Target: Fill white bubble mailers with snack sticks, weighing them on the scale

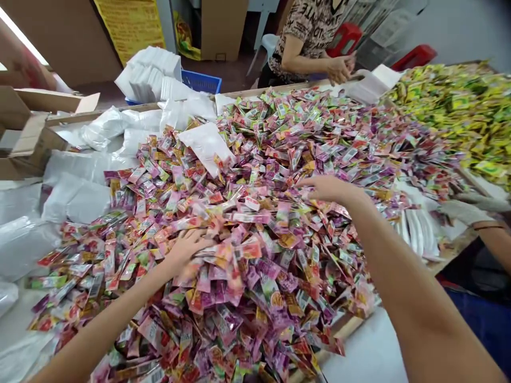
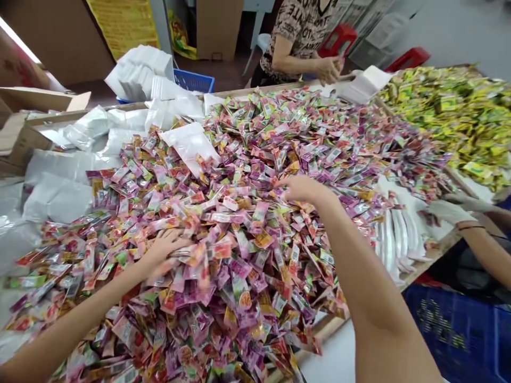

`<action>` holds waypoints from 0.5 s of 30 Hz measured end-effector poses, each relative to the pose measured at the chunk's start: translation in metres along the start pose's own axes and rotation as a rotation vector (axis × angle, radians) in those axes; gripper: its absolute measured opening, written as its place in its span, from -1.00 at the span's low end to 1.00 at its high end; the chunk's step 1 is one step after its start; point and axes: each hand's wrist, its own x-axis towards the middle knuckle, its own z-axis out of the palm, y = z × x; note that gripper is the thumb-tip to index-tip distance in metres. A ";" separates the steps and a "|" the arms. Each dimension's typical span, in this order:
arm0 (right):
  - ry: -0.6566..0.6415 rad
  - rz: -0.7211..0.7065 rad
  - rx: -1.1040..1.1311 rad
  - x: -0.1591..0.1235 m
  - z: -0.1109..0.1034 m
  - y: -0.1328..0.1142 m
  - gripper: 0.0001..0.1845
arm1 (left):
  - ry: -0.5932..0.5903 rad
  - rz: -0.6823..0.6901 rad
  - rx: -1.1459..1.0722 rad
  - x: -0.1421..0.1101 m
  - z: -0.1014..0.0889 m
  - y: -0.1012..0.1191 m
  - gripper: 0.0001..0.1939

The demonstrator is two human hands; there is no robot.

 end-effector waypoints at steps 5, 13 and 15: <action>0.461 0.141 -0.138 0.102 -0.013 -0.020 0.01 | 0.237 -0.172 0.001 -0.012 0.053 -0.048 -0.52; 0.567 0.121 -0.230 0.279 -0.031 -0.037 0.02 | 0.565 -0.029 0.041 -0.021 0.090 -0.075 -0.53; 0.485 0.114 -0.126 0.311 -0.033 -0.029 -0.22 | 0.570 -0.044 -0.008 -0.024 0.090 -0.075 -0.55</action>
